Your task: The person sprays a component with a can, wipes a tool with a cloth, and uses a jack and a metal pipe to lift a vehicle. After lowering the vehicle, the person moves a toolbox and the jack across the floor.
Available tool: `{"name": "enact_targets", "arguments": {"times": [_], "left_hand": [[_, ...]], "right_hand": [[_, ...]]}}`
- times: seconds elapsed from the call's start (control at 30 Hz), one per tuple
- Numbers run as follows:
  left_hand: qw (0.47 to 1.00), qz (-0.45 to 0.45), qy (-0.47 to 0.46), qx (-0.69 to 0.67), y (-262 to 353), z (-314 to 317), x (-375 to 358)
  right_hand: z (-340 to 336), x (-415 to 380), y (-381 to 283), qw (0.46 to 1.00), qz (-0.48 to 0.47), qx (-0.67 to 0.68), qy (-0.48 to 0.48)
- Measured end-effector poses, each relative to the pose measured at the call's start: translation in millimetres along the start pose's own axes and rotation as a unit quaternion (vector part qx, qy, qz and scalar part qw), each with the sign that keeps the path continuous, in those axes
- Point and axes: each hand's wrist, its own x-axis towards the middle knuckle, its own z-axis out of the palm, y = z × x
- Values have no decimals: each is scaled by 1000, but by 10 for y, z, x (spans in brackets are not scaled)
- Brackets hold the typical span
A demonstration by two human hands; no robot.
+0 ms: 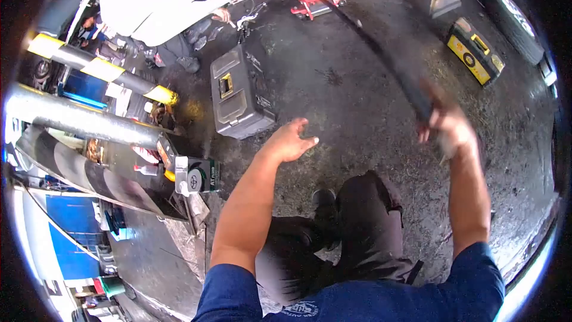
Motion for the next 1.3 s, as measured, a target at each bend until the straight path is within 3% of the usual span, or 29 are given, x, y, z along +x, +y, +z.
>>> {"name": "enact_targets", "arguments": {"times": [0.07,0.1,0.17,0.23,0.27,0.33,0.37,0.43,0.5,0.53,0.6,0.63,0.7,0.73,0.77,0.9,0.93,1.0,1.03,1.13,1.17,1.2,1.23,1.3], "left_hand": [[999,-20,-8,26,145,-11,22],[999,-16,-11,27,160,12,48],[1000,16,-14,20,155,25,93],[1000,16,-13,12,152,32,103],[999,22,-10,27,184,18,69],[999,21,-1,38,139,9,32],[1000,9,-7,11,88,-1,9],[1000,-10,-6,-23,15,3,-17],[999,-9,-31,14,11,12,7],[1000,-8,-24,16,42,4,11],[1000,0,-22,13,78,12,-6],[1000,-2,-23,14,90,7,13],[1000,20,8,0,126,47,64],[1000,19,3,-1,150,74,84],[1000,27,-9,10,180,86,114],[999,35,-27,14,303,56,121],[999,32,-20,26,317,41,79],[999,27,-9,35,254,15,18],[1000,24,-5,-2,134,34,30],[1000,6,1,-20,-15,34,5],[1000,-3,-6,10,-5,33,-1],[1000,-2,2,6,21,26,7],[1000,-6,-8,23,48,27,14],[999,-11,-20,43,107,23,15]], "right_hand": [[338,236,-924,982,-49,108,144],[374,358,-1276,961,-52,232,142],[154,686,-1558,981,-95,166,-19],[228,551,-1359,971,-87,209,80],[206,375,-1135,976,-63,193,85],[-30,52,-351,998,-55,-4,23],[-224,-113,258,1000,8,-21,5],[-370,-400,1294,979,177,-28,94],[-621,-422,2164,966,225,-114,61],[-559,-336,2041,967,219,-114,58],[-400,-203,1457,987,146,11,70],[-541,-162,1114,994,107,13,13],[-77,23,-275,999,-27,-34,-20],[111,164,-639,991,-63,110,42],[180,300,-961,979,-87,172,70],[247,554,-1386,968,-104,215,78],[187,442,-1162,978,-89,172,73],[91,97,-552,993,-59,-82,53],[-99,-84,46,998,-28,-50,26],[-525,-469,1913,976,185,-94,71],[-474,-496,1985,945,289,-145,47],[-543,-439,1963,946,284,-150,44],[-605,-376,1944,961,267,-60,34],[-582,-287,1627,995,104,10,4]]}}
